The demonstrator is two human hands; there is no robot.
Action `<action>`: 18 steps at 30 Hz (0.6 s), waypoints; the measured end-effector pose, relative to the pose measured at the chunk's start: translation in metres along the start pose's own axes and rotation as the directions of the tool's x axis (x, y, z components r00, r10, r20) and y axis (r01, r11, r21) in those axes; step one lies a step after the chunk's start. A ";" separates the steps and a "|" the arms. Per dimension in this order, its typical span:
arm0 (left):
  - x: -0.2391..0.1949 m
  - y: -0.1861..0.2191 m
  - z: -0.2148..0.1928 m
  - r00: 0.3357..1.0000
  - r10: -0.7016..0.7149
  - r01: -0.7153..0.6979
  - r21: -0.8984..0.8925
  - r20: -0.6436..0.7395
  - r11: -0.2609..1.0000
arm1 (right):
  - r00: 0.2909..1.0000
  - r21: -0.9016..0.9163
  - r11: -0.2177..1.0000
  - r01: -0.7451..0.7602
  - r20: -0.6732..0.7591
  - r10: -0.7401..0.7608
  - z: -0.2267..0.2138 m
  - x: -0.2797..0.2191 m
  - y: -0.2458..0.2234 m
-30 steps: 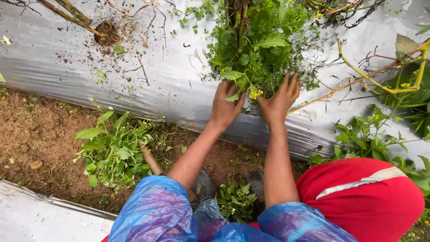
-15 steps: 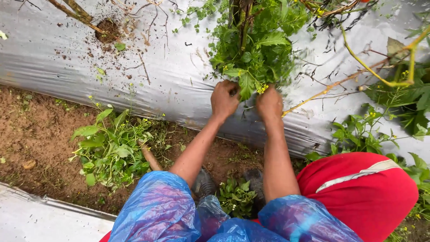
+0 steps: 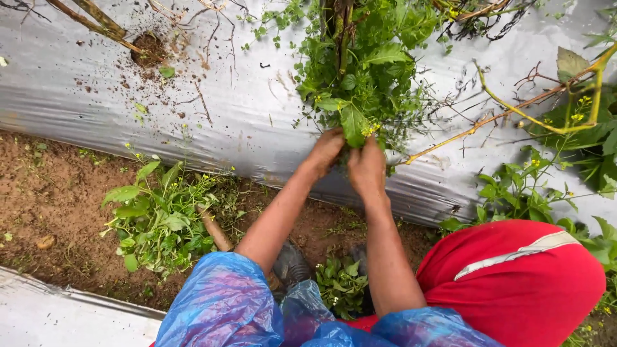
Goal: The person squats in a greenhouse and pulls weeds by hand from the base of tomato plants. They gather the uprooted weeds into a bundle and then use a hoe to clear the remaining debris from the soil.
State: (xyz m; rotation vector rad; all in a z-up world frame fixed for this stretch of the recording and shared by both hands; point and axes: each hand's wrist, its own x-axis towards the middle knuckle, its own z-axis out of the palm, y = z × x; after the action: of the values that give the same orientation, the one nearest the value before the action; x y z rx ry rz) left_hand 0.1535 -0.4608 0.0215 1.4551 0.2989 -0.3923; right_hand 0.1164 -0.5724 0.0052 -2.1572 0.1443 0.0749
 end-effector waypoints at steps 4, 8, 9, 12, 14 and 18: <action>-0.004 -0.009 0.005 0.999 0.047 -0.047 -0.055 0.006 0.997 | 0.976 -0.010 0.976 0.218 0.012 -0.218 -0.024 0.007 -0.026; -0.025 0.027 0.006 0.989 0.020 -0.030 -0.064 -0.149 0.998 | 0.950 -0.128 0.949 0.288 0.161 -0.266 -0.085 0.006 -0.077; -0.032 0.034 0.007 0.981 0.080 -0.086 -0.029 -0.174 0.996 | 0.965 -0.144 0.955 0.260 0.029 -0.259 -0.096 0.010 -0.079; -0.011 -0.004 0.007 0.978 0.079 -0.101 -0.105 -0.191 0.989 | 0.994 -0.304 0.952 0.047 -0.084 -0.076 -0.087 0.047 -0.061; -0.008 -0.015 0.004 0.977 0.102 -0.118 -0.076 -0.185 0.990 | 0.995 -0.327 0.945 0.000 -0.090 -0.031 -0.070 0.056 -0.030; 0.002 -0.028 -0.001 0.976 0.141 -0.176 -0.219 -0.164 0.960 | 0.888 -0.428 0.904 0.003 -0.414 -0.199 -0.022 0.067 0.060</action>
State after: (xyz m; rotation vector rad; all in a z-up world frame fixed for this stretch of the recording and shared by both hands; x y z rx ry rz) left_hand 0.1435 -0.4622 -0.0051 1.2681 0.3320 -0.1141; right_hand 0.1747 -0.6287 -0.0394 -2.5768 0.3015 -0.5089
